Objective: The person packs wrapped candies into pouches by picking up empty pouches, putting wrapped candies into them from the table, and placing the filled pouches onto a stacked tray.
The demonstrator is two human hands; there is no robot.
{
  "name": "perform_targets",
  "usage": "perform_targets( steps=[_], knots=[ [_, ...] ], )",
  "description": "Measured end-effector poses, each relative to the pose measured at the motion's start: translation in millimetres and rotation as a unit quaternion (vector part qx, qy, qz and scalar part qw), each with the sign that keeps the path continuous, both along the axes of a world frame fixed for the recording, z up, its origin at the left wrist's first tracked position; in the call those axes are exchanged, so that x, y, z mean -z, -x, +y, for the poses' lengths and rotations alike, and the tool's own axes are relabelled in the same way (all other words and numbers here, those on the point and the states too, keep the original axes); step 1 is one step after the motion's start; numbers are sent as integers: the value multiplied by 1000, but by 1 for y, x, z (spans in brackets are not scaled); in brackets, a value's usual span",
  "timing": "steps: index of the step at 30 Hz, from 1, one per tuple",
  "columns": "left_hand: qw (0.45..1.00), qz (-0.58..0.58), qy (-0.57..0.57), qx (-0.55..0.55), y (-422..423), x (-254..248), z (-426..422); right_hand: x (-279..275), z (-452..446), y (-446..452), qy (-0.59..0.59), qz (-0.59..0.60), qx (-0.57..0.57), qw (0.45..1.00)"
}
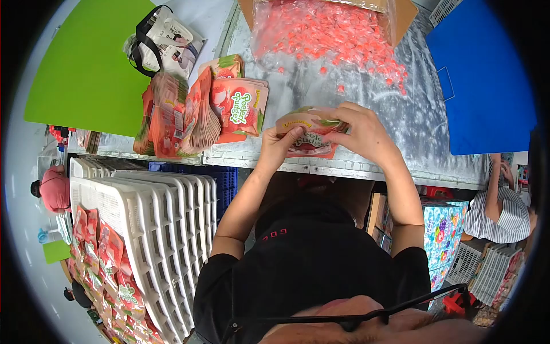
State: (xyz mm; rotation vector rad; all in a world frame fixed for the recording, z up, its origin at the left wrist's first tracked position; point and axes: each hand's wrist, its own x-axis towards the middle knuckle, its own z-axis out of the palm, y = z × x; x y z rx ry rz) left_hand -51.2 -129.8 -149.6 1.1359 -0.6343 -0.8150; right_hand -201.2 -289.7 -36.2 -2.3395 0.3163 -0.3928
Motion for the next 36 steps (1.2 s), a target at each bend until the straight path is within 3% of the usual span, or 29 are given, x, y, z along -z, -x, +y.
perform_targets(
  steps=[7,9,13,15,16,17,18,19,21,27,29,31,33,36],
  knots=[
    [996,61,-19,62,4,13,5,10,-22,-3,72,120,-116,983],
    [995,70,-5,70,12,12,8,23,-24,-5,32,233,-170,957],
    [993,63,-32,97,12,23,8,24,-24,-4,39,303,-144,941],
    [993,99,-11,60,3,33,10,23,-20,6,-54,100,-66,991],
    [986,164,-6,19,6,17,9,31,-18,9,-53,100,-66,991],
    [986,164,-5,18,5,13,8,49,-17,11,-138,29,-13,990],
    [985,172,-10,21,5,11,9,59,-13,12,-223,-43,41,973],
    [983,181,-14,24,5,10,10,66,-9,15,-225,-42,40,973],
    [988,153,-15,22,5,12,8,73,-5,16,-366,-110,69,922],
    [992,127,9,8,4,23,4,85,-3,11,-441,-171,75,878],
    [991,135,8,-2,7,15,3,118,-13,13,-412,-128,91,898],
    [990,137,-13,-7,13,9,1,114,-12,10,-381,-86,106,915],
    [993,108,-41,1,15,6,-1,103,-7,6,-451,-73,68,887],
    [993,102,-58,22,12,6,1,96,1,3,-449,-111,68,884]
  ],
)
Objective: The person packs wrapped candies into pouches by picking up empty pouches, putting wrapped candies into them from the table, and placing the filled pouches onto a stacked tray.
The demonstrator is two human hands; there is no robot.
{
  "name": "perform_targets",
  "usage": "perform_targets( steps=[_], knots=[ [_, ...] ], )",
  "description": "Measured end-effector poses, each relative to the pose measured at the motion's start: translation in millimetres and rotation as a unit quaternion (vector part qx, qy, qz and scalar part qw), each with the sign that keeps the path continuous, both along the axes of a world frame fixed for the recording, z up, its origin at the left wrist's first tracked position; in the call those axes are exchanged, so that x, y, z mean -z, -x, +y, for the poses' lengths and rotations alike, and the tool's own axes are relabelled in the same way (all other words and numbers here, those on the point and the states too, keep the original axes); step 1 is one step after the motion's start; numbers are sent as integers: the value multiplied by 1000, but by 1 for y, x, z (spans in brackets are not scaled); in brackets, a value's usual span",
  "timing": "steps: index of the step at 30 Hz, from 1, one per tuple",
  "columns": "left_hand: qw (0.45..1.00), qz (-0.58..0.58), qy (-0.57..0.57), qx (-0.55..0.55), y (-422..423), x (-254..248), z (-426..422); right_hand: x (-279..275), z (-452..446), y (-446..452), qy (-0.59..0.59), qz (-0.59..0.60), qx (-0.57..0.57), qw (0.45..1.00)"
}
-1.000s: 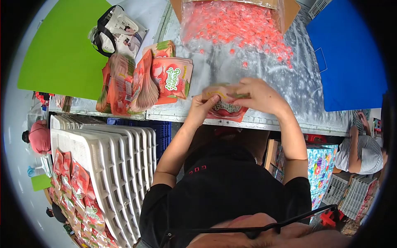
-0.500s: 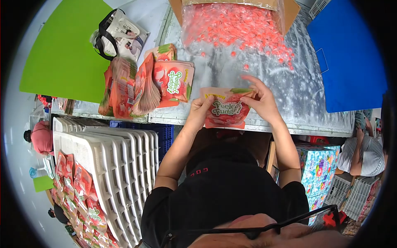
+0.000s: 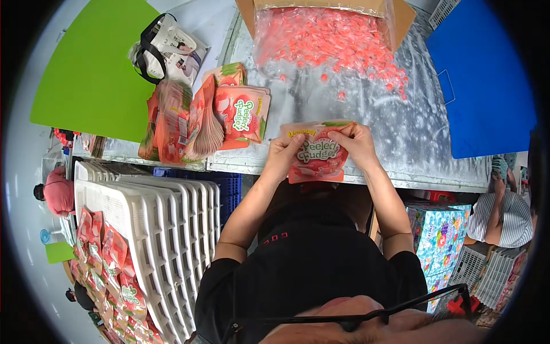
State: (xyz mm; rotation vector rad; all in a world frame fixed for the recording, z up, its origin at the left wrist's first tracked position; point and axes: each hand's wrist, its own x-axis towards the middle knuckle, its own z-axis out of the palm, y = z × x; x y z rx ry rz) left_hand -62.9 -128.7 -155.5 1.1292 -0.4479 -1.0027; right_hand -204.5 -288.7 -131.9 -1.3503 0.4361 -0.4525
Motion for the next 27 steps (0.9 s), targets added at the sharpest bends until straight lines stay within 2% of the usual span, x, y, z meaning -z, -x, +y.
perform_targets(
  steps=[3,5,7,8,10,13,14,15,16,17,18,19,21,22,24,27],
  knots=[
    [999,38,15,9,-6,11,-1,0,1,-4,6,2,11,1000],
    [999,52,16,6,-7,5,-1,24,-5,-3,-14,-31,27,999],
    [987,151,40,-30,-4,-17,0,24,-3,-6,-36,-62,43,996],
    [987,152,39,-32,-3,-14,-2,24,1,-7,-55,-53,83,994],
    [990,56,77,-108,-2,-1,-11,25,8,-12,-77,-44,122,989],
    [989,93,29,-111,-4,24,-15,60,12,-22,-41,-44,187,980],
    [987,86,-19,-133,-5,34,-18,80,10,-25,-6,-1,196,981],
    [987,86,-20,-132,-11,56,-18,100,8,-25,29,43,205,977],
    [973,-120,-142,-134,-17,83,-17,116,3,-24,92,119,195,969],
    [903,-319,-256,-129,-21,96,-16,119,4,-21,92,119,194,969],
    [854,-431,-232,-177,-7,76,-14,121,5,-19,161,159,214,950],
    [854,-431,-233,-176,3,64,-15,124,6,-17,227,198,233,925],
    [705,-677,-186,-100,22,55,-14,119,12,-20,222,208,243,921],
    [706,-674,-191,-99,36,63,-15,118,15,-20,221,215,252,917],
    [699,-688,-194,21,52,78,-22,129,14,-18,222,201,244,922],
    [707,-680,-195,20,52,88,-22,139,9,-19,206,171,240,933]
  ],
)
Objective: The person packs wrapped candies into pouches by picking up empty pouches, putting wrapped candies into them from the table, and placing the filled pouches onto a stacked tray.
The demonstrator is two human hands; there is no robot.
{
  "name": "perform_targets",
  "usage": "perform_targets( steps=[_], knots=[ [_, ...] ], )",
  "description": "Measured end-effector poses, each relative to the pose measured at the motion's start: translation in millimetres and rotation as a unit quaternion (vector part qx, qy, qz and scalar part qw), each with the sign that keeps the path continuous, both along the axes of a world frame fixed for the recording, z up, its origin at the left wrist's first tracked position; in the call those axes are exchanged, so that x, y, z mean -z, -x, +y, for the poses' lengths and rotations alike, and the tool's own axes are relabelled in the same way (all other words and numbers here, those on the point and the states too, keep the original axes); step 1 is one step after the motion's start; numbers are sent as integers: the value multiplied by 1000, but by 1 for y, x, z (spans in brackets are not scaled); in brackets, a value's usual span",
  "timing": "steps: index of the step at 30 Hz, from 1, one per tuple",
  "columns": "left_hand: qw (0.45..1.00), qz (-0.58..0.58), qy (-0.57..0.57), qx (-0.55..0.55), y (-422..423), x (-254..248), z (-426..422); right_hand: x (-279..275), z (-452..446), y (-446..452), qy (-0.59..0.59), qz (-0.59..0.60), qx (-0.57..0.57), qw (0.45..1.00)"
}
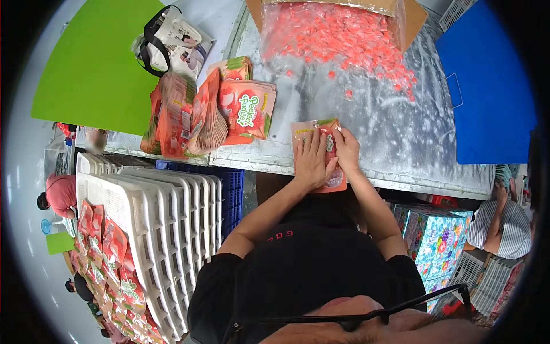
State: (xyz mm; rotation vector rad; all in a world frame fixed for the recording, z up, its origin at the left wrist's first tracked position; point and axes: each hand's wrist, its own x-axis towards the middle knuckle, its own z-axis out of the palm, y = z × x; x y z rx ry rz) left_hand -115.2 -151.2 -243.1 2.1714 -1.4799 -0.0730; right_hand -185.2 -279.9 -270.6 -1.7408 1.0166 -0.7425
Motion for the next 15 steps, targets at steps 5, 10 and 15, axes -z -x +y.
perform_targets(
  steps=[5,10,15],
  knots=[
    [1000,-3,-23,-7,2,4,-3,-4,-4,1,-42,21,-16,999],
    [998,17,56,-3,-16,-7,6,5,-6,-3,-164,-171,-14,971],
    [774,563,252,-144,-60,-27,20,-66,11,-2,-189,-229,-52,954]
  ],
)
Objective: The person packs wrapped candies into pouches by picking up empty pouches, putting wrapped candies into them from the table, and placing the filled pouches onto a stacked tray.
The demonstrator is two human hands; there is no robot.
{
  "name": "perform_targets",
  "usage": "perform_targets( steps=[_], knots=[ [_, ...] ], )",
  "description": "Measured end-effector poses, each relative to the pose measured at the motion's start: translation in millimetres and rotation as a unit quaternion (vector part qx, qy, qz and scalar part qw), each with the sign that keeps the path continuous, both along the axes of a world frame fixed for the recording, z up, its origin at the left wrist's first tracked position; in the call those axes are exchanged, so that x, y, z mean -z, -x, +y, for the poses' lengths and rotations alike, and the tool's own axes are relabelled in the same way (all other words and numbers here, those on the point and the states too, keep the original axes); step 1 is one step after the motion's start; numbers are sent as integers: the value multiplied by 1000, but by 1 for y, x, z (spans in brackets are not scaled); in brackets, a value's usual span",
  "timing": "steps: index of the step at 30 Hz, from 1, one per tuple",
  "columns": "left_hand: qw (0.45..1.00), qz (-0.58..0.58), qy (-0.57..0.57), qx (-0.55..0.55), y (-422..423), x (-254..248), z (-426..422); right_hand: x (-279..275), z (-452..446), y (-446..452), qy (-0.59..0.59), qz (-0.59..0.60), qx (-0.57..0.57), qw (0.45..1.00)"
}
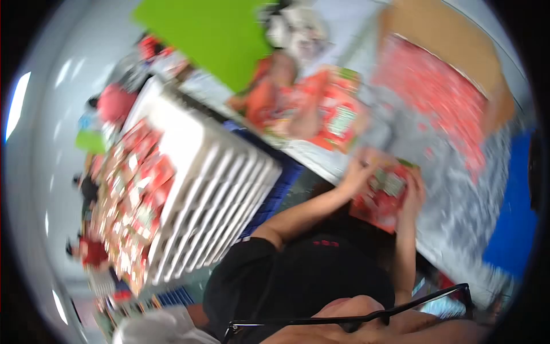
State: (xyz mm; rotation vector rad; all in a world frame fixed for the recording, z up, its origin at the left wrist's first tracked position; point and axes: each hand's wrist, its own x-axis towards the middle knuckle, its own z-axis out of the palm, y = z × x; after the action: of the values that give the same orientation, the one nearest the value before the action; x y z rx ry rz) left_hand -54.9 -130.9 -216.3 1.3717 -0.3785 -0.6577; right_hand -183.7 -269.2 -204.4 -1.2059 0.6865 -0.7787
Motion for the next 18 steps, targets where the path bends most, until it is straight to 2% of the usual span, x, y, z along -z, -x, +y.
perform_targets(
  steps=[1,2,3,4,7,8,9,10,12,13,14,15,16,17,18],
  knots=[
    [991,60,111,54,-6,-29,3,0,-1,-7,-47,-34,-21,998],
    [981,27,189,41,-9,-22,1,5,-3,-10,-93,-52,-30,994],
    [983,-22,176,49,-16,-26,3,8,-7,-15,-137,-61,-30,988],
    [983,17,173,55,-19,-45,7,10,-11,-20,-137,-72,-57,986],
    [986,-23,164,35,-32,-77,22,6,-17,-37,-139,-113,-139,974],
    [984,-85,158,19,-37,-86,29,4,-17,-44,-107,-115,-129,979],
    [989,-111,101,4,-43,-101,41,3,-14,-51,-76,-118,-117,983],
    [990,-135,43,-11,-51,-120,53,-22,-7,-56,-76,-122,-123,982],
    [967,-200,80,-134,-67,-182,85,-90,10,-60,15,-178,-236,955],
    [946,-247,-21,-208,-85,-214,112,-87,3,-61,15,-181,-241,953],
    [893,-336,61,-293,-110,-234,129,-78,-10,-59,34,-141,-248,958],
    [894,-230,135,-361,-110,-275,150,-71,-20,-56,52,-102,-253,961],
    [827,-344,102,-433,-134,-293,182,-66,-24,-53,14,-102,-253,962],
    [808,-370,83,-452,-173,-298,234,-57,-29,-49,14,-105,-254,961],
    [732,-397,118,-540,-191,-316,261,-43,-34,-46,11,-52,-241,969]
  ],
)
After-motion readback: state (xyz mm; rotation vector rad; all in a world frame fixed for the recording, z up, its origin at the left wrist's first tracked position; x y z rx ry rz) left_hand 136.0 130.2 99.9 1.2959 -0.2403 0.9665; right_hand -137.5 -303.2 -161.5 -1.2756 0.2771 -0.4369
